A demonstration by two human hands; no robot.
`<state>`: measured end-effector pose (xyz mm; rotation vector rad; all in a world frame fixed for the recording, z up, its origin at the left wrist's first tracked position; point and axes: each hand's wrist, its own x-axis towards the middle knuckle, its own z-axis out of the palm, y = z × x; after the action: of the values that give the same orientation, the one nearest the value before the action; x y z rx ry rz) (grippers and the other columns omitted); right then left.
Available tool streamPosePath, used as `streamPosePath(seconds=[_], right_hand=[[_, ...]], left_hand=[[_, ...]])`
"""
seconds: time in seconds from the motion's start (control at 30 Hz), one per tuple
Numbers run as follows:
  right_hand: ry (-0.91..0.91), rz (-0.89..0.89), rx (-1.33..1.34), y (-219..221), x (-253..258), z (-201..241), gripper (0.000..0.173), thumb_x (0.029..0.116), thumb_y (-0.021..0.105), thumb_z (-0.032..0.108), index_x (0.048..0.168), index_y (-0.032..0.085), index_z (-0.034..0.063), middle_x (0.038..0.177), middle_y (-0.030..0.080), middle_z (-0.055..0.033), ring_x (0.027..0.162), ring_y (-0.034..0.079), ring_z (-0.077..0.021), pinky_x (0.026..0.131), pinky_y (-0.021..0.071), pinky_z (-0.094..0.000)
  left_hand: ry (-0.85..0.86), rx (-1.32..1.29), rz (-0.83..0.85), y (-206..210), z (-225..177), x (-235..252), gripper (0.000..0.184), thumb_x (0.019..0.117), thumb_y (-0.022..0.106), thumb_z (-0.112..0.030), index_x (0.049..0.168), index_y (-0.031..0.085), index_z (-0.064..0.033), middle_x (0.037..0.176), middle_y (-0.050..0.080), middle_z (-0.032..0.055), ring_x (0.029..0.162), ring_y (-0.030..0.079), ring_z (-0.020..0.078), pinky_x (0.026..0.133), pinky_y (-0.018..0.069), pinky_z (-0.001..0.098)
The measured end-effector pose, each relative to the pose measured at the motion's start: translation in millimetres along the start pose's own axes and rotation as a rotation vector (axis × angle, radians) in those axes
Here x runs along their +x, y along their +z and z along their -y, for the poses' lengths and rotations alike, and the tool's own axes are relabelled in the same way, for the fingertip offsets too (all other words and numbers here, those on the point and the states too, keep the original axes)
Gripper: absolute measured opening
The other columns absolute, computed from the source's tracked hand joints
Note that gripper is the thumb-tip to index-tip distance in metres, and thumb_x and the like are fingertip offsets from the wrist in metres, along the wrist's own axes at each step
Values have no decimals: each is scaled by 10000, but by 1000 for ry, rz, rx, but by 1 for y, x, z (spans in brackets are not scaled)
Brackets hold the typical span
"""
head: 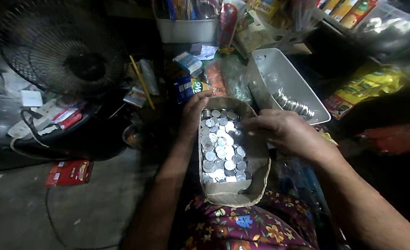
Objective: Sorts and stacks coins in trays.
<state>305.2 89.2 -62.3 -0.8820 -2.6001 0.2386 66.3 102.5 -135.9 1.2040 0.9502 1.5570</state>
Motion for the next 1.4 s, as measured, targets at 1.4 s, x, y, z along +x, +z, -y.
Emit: streamPosePath(seconds=[1.4], right_hand=[[-140,136,11,15,26,2,184,928,722,194,1077,784,107,929,740,-77,841,720,-238,765,588,-475]], left_hand=[[40,24,2,-2,2,2,351,1054,365,-140,1250,598,35,1205,641,64,1087,593,43,966,479,244]])
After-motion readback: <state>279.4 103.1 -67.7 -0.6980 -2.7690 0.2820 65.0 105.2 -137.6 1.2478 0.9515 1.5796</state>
